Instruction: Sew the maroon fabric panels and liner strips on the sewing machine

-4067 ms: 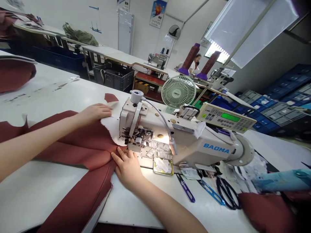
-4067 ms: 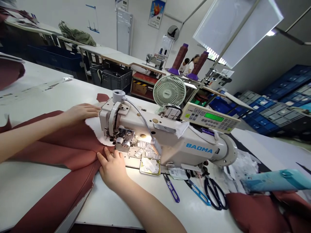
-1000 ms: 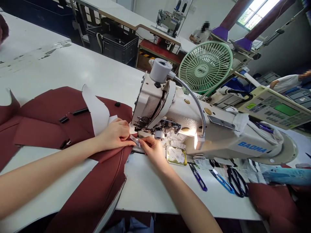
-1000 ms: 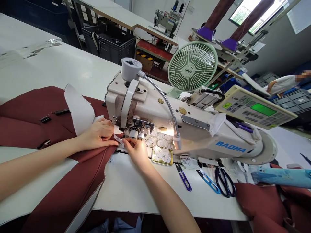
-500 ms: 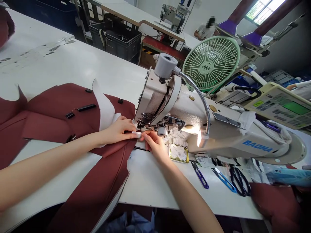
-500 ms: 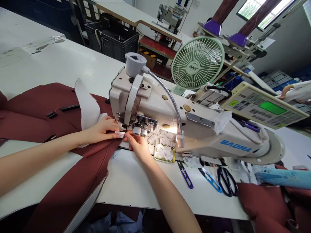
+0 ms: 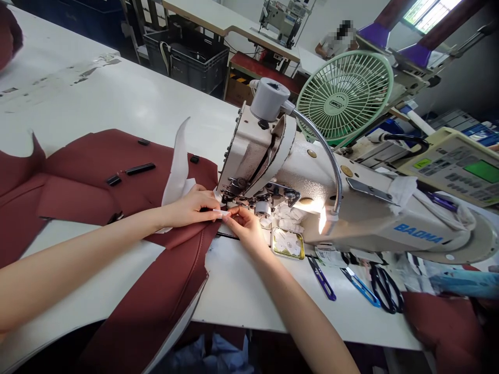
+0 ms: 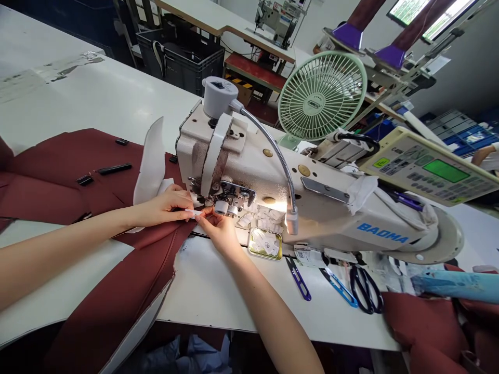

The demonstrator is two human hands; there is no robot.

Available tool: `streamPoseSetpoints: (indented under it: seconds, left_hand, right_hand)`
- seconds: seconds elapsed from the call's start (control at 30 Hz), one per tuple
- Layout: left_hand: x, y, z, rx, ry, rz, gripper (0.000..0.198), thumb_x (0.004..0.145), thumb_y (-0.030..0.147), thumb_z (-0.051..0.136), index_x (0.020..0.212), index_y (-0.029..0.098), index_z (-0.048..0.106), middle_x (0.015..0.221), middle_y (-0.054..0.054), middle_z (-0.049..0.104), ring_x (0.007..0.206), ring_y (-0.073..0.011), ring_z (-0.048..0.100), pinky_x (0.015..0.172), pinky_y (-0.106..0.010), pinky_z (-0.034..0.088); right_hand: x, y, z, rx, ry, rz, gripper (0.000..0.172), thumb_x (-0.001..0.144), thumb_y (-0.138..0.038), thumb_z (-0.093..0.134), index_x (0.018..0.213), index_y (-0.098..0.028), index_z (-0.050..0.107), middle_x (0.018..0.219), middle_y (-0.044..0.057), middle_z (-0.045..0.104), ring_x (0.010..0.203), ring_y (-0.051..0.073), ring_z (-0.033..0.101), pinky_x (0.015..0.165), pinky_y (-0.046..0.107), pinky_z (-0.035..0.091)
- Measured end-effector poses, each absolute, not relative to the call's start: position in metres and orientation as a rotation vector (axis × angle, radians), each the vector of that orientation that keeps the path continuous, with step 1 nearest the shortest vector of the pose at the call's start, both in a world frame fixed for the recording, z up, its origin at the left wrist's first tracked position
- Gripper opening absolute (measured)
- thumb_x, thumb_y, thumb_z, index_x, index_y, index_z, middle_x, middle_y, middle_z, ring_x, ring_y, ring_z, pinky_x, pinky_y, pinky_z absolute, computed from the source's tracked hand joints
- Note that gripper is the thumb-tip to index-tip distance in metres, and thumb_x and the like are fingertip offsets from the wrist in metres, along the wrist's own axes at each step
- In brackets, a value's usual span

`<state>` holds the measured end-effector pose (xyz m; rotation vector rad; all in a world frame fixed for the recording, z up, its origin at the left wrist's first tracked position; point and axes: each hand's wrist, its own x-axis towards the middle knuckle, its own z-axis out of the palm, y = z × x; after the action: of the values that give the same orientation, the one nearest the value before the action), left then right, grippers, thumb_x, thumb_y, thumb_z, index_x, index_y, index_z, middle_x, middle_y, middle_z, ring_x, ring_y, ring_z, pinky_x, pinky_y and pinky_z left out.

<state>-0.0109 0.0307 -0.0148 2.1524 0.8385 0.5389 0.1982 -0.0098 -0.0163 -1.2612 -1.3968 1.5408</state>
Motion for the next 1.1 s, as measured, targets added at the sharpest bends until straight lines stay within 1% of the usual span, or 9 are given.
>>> streamPoseSetpoints:
  seconds: [0.13,0.37,0.53,0.67,0.87,1.0,1.1]
  left_hand:
    - [-0.0115,0.0311,-0.0158,2.162,0.843,0.523,0.045,0.1,0.05,0.043,0.075,0.019,0.063,0.078,-0.001,0.066,0.083,-0.0164,0.056,0.098,-0.034,0.031]
    - [-0.0125,0.0308,-0.019,2.19,0.853,0.501,0.041,0.1,0.046,0.043,0.075,0.019,0.062,0.078,0.0,0.062,0.084,-0.0168,0.055,0.097,-0.034,0.032]
    - [-0.0122,0.0308,-0.0202,2.196,0.854,0.509,0.04,0.099,0.045,0.045,0.075,0.019,0.062,0.082,-0.001,0.063,0.086,-0.0176,0.055,0.095,-0.034,0.031]
    - [-0.0118,0.0311,-0.0207,2.213,0.862,0.483,0.04,0.1,0.046,0.044,0.075,0.019,0.061,0.081,-0.001,0.063,0.086,-0.0179,0.055,0.094,-0.034,0.031]
    - [-0.0117,0.0311,-0.0207,2.215,0.867,0.449,0.041,0.1,0.047,0.043,0.075,0.019,0.061,0.083,-0.001,0.063,0.086,-0.0181,0.055,0.094,-0.035,0.03]
    - [-0.0116,0.0315,-0.0204,2.185,0.87,0.451,0.044,0.1,0.05,0.043,0.075,0.019,0.062,0.083,-0.001,0.064,0.087,-0.0185,0.055,0.096,-0.036,0.029]
    - [-0.0116,0.0318,-0.0205,2.145,0.863,0.47,0.043,0.1,0.048,0.043,0.074,0.019,0.061,0.079,0.0,0.063,0.085,-0.0177,0.054,0.097,-0.035,0.029]
  right_hand:
    - [0.2005,-0.0097,-0.0136,-1.24,-1.401,1.555,0.049,0.068,-0.065,0.077,0.08,-0.021,0.059,0.067,-0.005,0.051,0.054,0.008,0.035,0.049,0.023,0.026]
    - [0.2056,-0.0087,-0.0143,-1.25,-1.408,1.563,0.044,0.073,-0.063,0.073,0.082,-0.022,0.059,0.065,-0.004,0.048,0.053,0.009,0.037,0.048,0.023,0.029]
    - [0.205,-0.0077,-0.0171,-1.257,-1.451,1.516,0.042,0.076,-0.062,0.07,0.08,-0.022,0.059,0.064,-0.005,0.045,0.053,0.009,0.036,0.049,0.023,0.027]
    - [0.2036,-0.0078,-0.0174,-1.267,-1.471,1.492,0.042,0.074,-0.061,0.071,0.08,-0.022,0.06,0.066,-0.004,0.047,0.054,0.009,0.035,0.049,0.023,0.026]
    - [0.203,-0.0087,-0.0153,-1.258,-1.484,1.486,0.04,0.075,-0.059,0.071,0.079,-0.022,0.06,0.066,-0.004,0.047,0.055,0.009,0.034,0.051,0.023,0.027]
    - [0.2035,-0.0083,-0.0141,-1.25,-1.513,1.459,0.037,0.077,-0.057,0.067,0.078,-0.021,0.059,0.067,-0.003,0.048,0.057,0.01,0.036,0.052,0.023,0.029]
    - [0.2048,-0.0086,-0.0127,-1.259,-1.541,1.404,0.035,0.078,-0.056,0.065,0.079,-0.021,0.059,0.069,-0.002,0.05,0.059,0.01,0.038,0.054,0.023,0.032]
